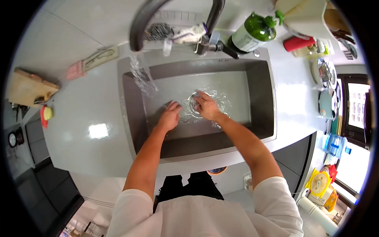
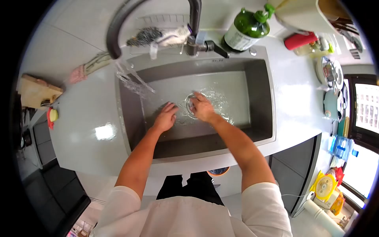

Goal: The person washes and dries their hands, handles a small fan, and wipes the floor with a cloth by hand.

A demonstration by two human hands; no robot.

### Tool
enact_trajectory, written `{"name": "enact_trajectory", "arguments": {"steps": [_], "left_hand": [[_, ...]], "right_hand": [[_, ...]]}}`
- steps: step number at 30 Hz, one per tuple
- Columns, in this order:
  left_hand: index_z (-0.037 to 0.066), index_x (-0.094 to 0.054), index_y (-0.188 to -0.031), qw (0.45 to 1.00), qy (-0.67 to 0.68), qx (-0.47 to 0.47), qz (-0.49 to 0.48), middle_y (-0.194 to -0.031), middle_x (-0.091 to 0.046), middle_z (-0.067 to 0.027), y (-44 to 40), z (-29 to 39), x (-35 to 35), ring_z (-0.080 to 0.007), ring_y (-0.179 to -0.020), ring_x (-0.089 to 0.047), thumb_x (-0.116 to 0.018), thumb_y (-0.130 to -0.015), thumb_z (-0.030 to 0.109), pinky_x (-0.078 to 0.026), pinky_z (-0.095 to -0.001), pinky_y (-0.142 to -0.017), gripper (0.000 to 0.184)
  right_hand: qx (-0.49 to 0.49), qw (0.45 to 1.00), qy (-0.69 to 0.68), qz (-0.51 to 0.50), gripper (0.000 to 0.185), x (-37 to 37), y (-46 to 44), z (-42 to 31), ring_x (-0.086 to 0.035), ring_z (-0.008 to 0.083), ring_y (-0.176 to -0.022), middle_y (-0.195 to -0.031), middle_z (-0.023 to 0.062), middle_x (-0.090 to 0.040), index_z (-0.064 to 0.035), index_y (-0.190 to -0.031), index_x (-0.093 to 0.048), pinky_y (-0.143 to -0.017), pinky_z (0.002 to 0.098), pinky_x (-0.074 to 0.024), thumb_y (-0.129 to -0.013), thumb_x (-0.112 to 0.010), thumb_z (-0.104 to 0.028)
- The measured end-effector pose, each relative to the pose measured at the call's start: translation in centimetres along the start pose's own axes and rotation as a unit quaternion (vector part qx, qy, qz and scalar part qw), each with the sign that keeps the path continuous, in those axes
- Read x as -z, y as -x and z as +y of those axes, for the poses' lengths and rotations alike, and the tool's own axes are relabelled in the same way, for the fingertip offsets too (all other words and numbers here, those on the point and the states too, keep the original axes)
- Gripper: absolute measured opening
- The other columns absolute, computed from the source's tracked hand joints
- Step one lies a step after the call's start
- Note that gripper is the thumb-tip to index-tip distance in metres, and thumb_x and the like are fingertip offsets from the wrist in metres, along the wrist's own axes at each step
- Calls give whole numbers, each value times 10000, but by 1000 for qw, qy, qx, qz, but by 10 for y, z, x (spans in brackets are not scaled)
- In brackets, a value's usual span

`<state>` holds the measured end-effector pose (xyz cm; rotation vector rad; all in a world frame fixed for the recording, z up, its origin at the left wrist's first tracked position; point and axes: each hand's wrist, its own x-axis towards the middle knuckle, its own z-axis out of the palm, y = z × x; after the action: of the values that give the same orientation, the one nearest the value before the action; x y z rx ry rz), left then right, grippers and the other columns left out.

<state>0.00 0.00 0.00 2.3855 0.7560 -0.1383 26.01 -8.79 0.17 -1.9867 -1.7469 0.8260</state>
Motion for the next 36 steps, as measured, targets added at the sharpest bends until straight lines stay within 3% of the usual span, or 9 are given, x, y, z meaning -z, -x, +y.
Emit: {"name": "enact_trajectory", "arguments": {"steps": [2, 4, 6, 10, 15, 21, 24, 30, 36], "left_hand": [[102, -719, -1361, 949, 148, 236, 145, -1315, -787, -77, -2, -19, -24, -305, -1228, -734, -672, -1065, 175, -552, -439, -1087, 309], [93, -725, -1324, 889, 300, 287, 191, -1211, -791, -59, 7, -39, 34, -271, -1138, -740, -640, -1082, 182, -567, -405, -1018, 271], [78, -732, -1227, 698, 592, 354, 193, -1043, -763, -30, 0, -38, 74, -181, -980, -723, -564, -1131, 216, -575, -323, -884, 237], [80, -723, -1207, 614, 662, 377, 207, -1023, -756, -29, -6, 9, 170, -164, -916, -711, -568, -1140, 233, -569, -318, -830, 227], [141, -641, -1091, 530, 776, 249, 236, -870, -645, 1, -56, 24, 212, -157, -750, -628, -503, -1167, 403, -519, -336, -693, 306], [178, -624, -1091, 608, 739, 266, 116, -763, -515, 22, -83, 15, 222, -136, -608, -515, -513, -1179, 399, -411, -299, -525, 262], [175, -662, -1200, 715, 645, 231, 140, -887, -616, 12, -73, 27, 218, -142, -733, -593, -561, -1168, 394, -490, -311, -624, 243], [203, -670, -1469, 801, 530, 270, 73, -1387, -688, -4, -41, 65, 220, -192, -1161, -641, -592, -1158, 324, -564, -420, -897, 343], [91, -687, -1452, 899, 400, 172, 45, -1384, -735, -107, -20, 100, 194, -241, -1276, -677, -604, -1133, 241, -501, -369, -1106, 361]], "right_hand": [[-26, 990, -123, 60, 349, -14, -27, -40, -715, 349, -1237, -1348, 184, -734, -29, -1349, -721, -1066, 460, -568, -1044, -719, -198], [-61, 959, -274, 48, 305, 37, -78, -124, -723, 290, -1149, -1275, 144, -745, -23, -1325, -727, -1007, 417, -582, -1071, -692, -189], [-134, 846, -516, -6, 249, 60, -109, -173, -708, 183, -1020, -1142, 76, -747, -21, -1289, -736, -917, 337, -587, -1114, -651, -175], [-95, 730, -674, -65, 234, 90, -132, -244, -700, 144, -948, -1022, 62, -749, -15, -1263, -738, -874, 319, -592, -1116, -638, -167], [-71, 888, -426, 159, 226, 130, -93, -230, -703, 152, -871, -958, 37, -746, -30, -1244, -740, -797, 305, -577, -1033, -661, -44], [-299, 793, -144, 511, 380, 201, -52, -169, -717, 296, -1181, -1314, 207, -746, -80, -1325, -741, -1044, 424, -545, -945, -731, -70], [-221, 772, -231, 550, 442, 203, -64, -131, -634, 362, -1385, -1475, 210, -681, -57, -1375, -718, -1185, 439, -464, -934, -688, -44], [-211, 845, -319, 372, 548, 227, -27, -161, -619, 329, -1452, -1627, 133, -603, -118, -1465, -688, -1199, 404, -481, -935, -617, 0], [-198, 834, -336, 390, 622, 202, 57, -184, -630, 271, -1426, -1606, 73, -616, -119, -1505, -657, -1136, 382, -531, -927, -592, 101]]}}
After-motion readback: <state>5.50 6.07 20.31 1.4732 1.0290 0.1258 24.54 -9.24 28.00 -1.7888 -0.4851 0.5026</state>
